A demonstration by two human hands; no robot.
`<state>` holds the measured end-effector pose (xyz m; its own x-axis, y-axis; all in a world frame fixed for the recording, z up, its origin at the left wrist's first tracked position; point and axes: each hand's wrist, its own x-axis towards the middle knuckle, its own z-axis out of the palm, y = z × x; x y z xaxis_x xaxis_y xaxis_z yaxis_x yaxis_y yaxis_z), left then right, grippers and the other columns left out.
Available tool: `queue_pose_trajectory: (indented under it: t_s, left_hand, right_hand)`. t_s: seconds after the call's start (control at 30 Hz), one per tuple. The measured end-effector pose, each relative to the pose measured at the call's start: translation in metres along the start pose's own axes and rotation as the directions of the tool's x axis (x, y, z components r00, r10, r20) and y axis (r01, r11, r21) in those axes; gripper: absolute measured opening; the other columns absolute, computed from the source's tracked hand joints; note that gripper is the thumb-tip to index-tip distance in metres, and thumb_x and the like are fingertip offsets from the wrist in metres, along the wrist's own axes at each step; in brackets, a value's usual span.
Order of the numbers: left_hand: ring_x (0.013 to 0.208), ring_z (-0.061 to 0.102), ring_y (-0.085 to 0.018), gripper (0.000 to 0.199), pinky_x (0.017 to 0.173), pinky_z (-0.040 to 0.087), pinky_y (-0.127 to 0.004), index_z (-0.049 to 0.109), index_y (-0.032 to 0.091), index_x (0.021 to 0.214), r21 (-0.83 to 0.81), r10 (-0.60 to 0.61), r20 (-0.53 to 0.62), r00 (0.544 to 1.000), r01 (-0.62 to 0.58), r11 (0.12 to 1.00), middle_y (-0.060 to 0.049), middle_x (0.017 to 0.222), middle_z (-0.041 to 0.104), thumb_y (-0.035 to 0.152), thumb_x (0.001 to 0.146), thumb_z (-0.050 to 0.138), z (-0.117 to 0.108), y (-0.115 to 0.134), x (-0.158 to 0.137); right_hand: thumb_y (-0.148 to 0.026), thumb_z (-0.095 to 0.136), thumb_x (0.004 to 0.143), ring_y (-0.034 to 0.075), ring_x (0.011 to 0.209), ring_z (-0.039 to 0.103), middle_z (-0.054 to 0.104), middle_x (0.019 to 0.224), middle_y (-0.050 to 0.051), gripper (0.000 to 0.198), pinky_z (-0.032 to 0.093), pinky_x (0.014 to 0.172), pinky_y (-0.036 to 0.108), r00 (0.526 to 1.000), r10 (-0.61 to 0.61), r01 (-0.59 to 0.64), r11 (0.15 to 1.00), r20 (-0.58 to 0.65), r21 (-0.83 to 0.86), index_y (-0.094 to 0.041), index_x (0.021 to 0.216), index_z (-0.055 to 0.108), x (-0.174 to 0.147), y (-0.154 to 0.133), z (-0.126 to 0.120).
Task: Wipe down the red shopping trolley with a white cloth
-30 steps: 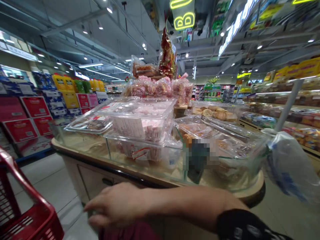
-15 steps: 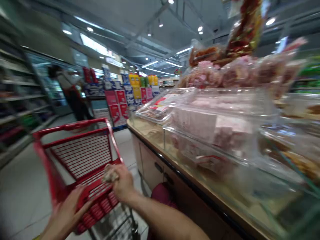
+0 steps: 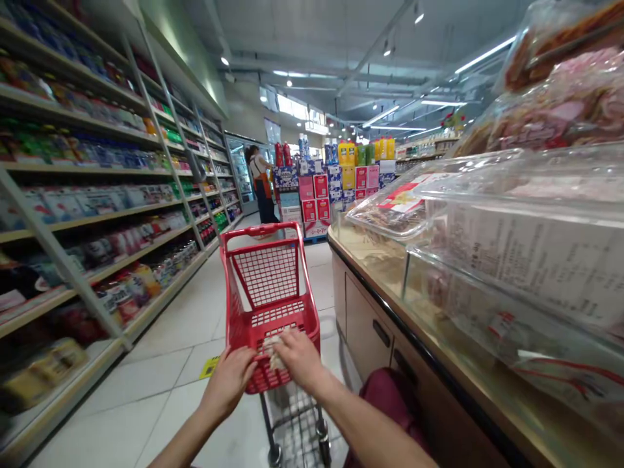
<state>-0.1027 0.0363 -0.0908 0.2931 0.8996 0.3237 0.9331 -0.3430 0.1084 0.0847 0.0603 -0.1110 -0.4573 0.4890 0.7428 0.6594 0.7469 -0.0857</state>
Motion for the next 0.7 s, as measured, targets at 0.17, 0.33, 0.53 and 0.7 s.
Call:
queue_pose_trajectory:
  t_s: [0.17,0.33,0.53,0.7]
  left_hand:
    - [0.104,0.049,-0.020,0.023,0.098,0.023,-0.044,0.057,0.019,0.093,0.009,-0.026,-0.005,1.000,0.026,1.000,-0.004,0.101,0.061,0.023,0.082,0.037,0.000,0.007,-0.005]
    - [0.108,0.046,-0.020,0.025,0.099,0.025,-0.043,0.054,0.018,0.101,-0.029,-0.044,-0.009,0.999,0.044,0.999,-0.006,0.109,0.058,0.023,0.081,0.040,0.000,0.003,-0.006]
    - [0.110,0.045,-0.021,0.025,0.100,0.023,-0.046,0.056,0.016,0.099,-0.049,-0.019,-0.045,0.999,0.017,0.999,-0.007,0.111,0.057,0.021,0.081,0.039,0.010,-0.001,-0.002]
    - [0.110,0.045,-0.021,0.027,0.100,0.022,-0.046,0.056,0.017,0.098,-0.094,0.000,-0.036,0.999,-0.004,0.996,-0.006,0.111,0.058,0.015,0.078,0.039,0.012,-0.001,0.002]
  right_hand:
    - [-0.014,0.047,0.079,0.020,0.093,0.046,0.053,0.101,0.009,0.020,0.042,0.077,0.034,0.979,0.171,-0.177,0.984,-0.111,-0.038,-0.019,0.094,0.060,-0.012,0.007,-0.016]
    - [-0.011,0.048,0.075,0.018,0.080,0.047,0.054,0.086,0.007,0.036,0.043,0.069,0.030,0.993,0.103,-0.102,0.995,0.059,-0.009,-0.019,0.110,0.053,-0.008,-0.022,-0.002]
    - [-0.012,0.045,0.074,0.023,0.099,0.044,0.053,0.105,0.011,0.028,0.040,0.081,0.038,0.928,0.353,-0.362,0.930,-0.119,-0.065,-0.018,0.097,0.060,-0.015,0.009,-0.005]
    - [-0.005,0.040,0.072,0.020,0.108,0.042,0.054,0.113,0.009,0.039,0.034,0.092,0.040,0.996,0.093,-0.092,0.996,-0.014,0.016,-0.016,0.106,0.056,-0.004,-0.021,0.025]
